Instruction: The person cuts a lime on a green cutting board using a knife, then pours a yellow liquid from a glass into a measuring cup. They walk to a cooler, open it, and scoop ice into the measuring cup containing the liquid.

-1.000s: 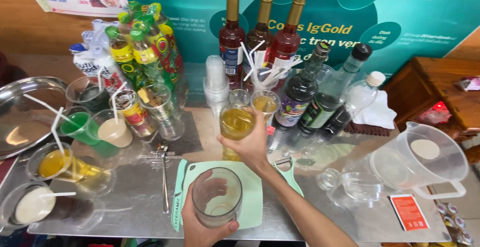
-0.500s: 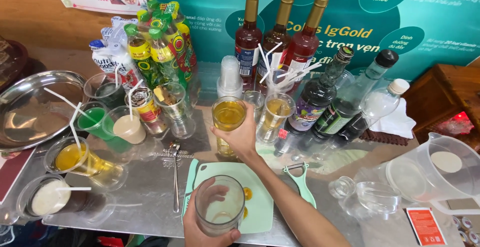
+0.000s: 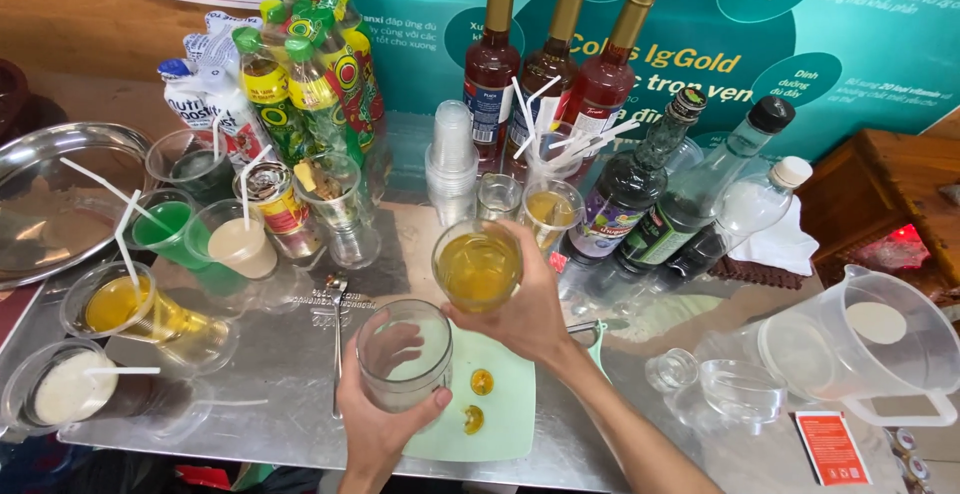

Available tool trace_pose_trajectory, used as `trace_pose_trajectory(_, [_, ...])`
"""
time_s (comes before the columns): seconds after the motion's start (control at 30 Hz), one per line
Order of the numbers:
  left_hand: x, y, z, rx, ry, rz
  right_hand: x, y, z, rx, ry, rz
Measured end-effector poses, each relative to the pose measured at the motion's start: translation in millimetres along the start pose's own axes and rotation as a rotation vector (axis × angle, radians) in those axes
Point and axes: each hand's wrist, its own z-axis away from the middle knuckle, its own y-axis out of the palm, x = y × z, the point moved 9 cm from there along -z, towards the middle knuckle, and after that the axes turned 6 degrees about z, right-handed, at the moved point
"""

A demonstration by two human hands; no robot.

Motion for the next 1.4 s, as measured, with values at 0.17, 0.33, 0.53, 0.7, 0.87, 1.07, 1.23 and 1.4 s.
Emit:
trace_pose_trajectory(0.17, [-6,7,2,0.053,0.040,-0.012,9,-16,14,0.062,0.034,0.078])
trace_pose_trajectory(0.33, [-3,14,8,0.110,0.109,-0.080,7,-32,31,0.092,0.102,0.136])
trace_pose_trajectory(0.53, [4,25,13,0.145,0.087,-0.072,4,-54,47,0.100,0.108,0.267])
trace_pose_trajectory(0.7, [7,37,20,0.210,0.111,-0.065,7,-71,55,0.114,0.193,0.279])
trace_pose_trajectory(0.87, [12,45,25,0.241,0.078,-0.066,7,-83,62,0.104,0.089,0.336])
trace_pose_trajectory(1.07, [10,59,25,0.284,0.066,-0.039,4,-89,64,0.179,0.098,0.389])
trace_pose_trajectory(1.23, [10,66,24,0.310,0.040,0.007,12,-93,59,0.219,0.058,0.419])
trace_pose_trajectory(1.4, [8,72,20,0.344,-0.002,0.103,15,-89,56,0.315,-0.036,0.484])
